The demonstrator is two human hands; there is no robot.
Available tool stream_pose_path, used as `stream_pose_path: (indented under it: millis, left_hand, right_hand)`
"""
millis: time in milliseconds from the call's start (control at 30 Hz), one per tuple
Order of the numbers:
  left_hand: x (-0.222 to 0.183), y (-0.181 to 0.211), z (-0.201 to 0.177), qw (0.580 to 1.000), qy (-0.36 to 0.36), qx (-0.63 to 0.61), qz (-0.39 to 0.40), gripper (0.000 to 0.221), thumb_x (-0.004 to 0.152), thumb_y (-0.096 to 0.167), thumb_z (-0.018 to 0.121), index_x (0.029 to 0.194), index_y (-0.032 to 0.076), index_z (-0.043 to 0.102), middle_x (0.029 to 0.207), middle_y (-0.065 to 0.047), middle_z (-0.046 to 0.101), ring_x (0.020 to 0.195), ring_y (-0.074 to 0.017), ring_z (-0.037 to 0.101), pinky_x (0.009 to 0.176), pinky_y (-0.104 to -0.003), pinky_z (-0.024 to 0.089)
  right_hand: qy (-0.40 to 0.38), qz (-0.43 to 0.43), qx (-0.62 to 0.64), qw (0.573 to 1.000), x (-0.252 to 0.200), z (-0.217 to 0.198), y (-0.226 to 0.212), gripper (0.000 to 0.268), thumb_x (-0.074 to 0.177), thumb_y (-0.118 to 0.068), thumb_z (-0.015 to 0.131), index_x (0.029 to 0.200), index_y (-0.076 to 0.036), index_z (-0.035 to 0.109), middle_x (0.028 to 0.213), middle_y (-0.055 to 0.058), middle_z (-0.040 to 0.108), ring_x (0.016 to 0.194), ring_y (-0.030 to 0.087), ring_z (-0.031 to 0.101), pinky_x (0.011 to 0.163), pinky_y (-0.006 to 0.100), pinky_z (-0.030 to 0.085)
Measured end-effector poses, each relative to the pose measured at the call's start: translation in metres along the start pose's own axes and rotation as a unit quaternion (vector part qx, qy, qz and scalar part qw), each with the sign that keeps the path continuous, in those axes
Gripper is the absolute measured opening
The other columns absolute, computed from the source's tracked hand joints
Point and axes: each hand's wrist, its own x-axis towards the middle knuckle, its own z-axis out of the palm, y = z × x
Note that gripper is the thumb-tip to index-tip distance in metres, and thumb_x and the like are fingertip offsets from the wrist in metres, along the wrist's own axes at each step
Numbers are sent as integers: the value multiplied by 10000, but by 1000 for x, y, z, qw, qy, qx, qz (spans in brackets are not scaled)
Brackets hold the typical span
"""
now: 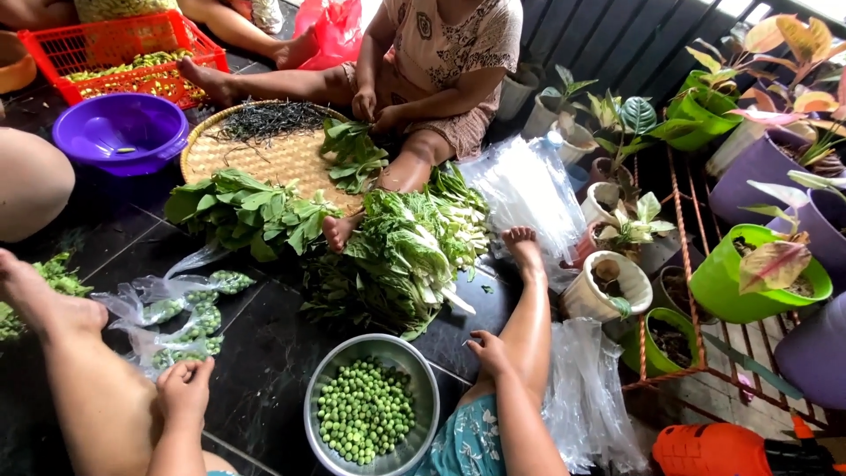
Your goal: The person is sitting on the floor and bagging green peas from a metal bowl into small plastic bags.
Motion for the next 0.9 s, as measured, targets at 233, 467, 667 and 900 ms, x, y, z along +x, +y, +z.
stream_pose_path:
  millis: [233,467,667,900]
  left_hand:
    - [2,24,5,979,-36,-202,-20,334,1003,337,677,1063,13,733,1314,-103,543,1154,-265,466,952,-361,371]
    - [7,49,-9,951,-44,-305,-19,383,1054,211,564,1346,-26,637,1311,-95,596,1217,-222,545,1065,-310,375]
    - [6,28,-14,946,36,-251,203,264,1081,20,551,1274,-101,684,1300,-177,676,1168,-269,617,1023,-320,467]
    - [-28,76,-42,921,106,-114,358,565,855,203,653,1295,-151,674,1256,-289,672,1069,-437,638,990,-478,516]
  right_hand:
    - [-5,1,-23,1000,-8,-3,-4,423,889,-329,736,1272,-150,713,990,62,771,848,187,712,804,300,586]
    - [-7,18,-31,999,-16,-8,-20,427,900,-354,724,1275,-150,714,1028,48,783,859,173,725,805,285,592]
    - [7,-17,4,1000,12,11,13,397,880,-290,753,1230,-105,724,972,74,779,788,189,708,742,300,595]
    - [40,-75,-26,996,25,26,51,320,819,-310,777,1077,-120,754,905,43,782,760,209,709,734,321,585]
